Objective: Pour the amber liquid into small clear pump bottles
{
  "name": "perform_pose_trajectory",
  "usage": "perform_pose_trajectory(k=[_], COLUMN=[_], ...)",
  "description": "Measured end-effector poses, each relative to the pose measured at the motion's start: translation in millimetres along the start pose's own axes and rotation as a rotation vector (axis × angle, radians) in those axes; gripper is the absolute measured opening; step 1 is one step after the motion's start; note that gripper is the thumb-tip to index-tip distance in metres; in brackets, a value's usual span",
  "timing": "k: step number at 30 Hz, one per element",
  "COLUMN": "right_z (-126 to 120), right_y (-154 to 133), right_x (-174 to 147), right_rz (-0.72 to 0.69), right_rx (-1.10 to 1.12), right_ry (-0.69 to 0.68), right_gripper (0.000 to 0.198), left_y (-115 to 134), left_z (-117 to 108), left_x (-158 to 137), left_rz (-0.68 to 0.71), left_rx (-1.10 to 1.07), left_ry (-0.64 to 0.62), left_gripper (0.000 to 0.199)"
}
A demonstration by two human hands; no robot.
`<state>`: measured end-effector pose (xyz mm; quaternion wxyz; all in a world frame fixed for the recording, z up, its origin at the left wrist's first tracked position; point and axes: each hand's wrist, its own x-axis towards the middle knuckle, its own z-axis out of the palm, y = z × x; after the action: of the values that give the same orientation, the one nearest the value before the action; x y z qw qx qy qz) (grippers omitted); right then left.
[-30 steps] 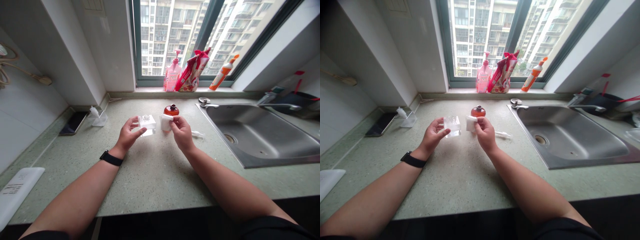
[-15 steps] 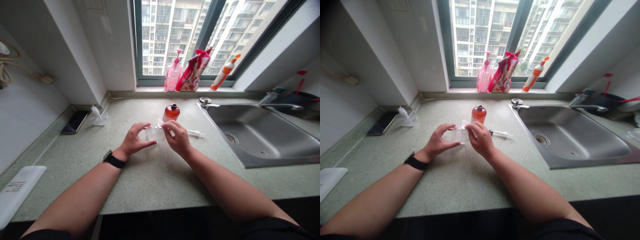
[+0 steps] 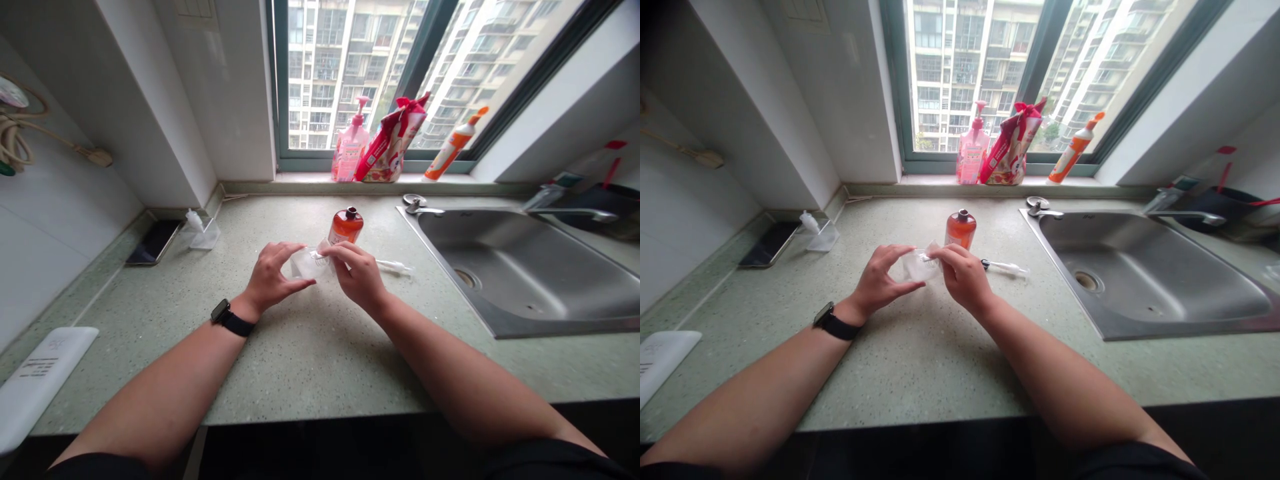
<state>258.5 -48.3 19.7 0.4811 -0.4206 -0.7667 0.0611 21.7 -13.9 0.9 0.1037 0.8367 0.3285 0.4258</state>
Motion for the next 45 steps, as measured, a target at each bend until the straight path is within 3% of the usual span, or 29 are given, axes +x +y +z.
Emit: perform_pose_trajectory(k=[8,16,22,25,28,32,40,45], right_z=[2.1,6.8,10.8,12.8,10.9,4.1,-0.4,-0.2], right_y=[-1.4,1.5,5.0,6.7,5.1,0.9,2.9,2.2], right_x=[3.2,4.7,4.6,2.2,0.6,0.4,-2.0,-1.2], right_rz=[0.144,0.586,0.740,0.667,0.437,0.177,-0.146,-0.165], right_rx=[0.089,0.594,0.805,0.719,0.415,0.108,-0.049,-0.054], right_ry=[-0.013,-0.084,-0.064,-0.055,-0.006,-0.004,-0.011,0.002], right_gripper=[0.030,0.022,0.028,0.024,0.018,0.031,0.034,0.034], left_y=[-0.8,-2.1,0.5,1.4,1.7,2.4,3.9,5.6], left_z=[-0.7,0.3,0.0,-0.2,-0.4,-0.7,0.9,1.2], left_x=[0.3,-1.9,-0.8,-0.7,-0.8,-0.9,-1.1,-1.1], left_rz=[0.009,0.053,0.109,0.097,0.062,0.028,0.009,-0.002], left_rx=[0.098,0.248,0.314,0.292,0.259,0.223,0.171,0.142], left_ry=[0.004,0.042,0.065,0.051,0.023,-0.010,-0.028,-0.022], left_gripper=[0.068,0.068,0.064,0.065,0.067,0.068,0.070,0.071])
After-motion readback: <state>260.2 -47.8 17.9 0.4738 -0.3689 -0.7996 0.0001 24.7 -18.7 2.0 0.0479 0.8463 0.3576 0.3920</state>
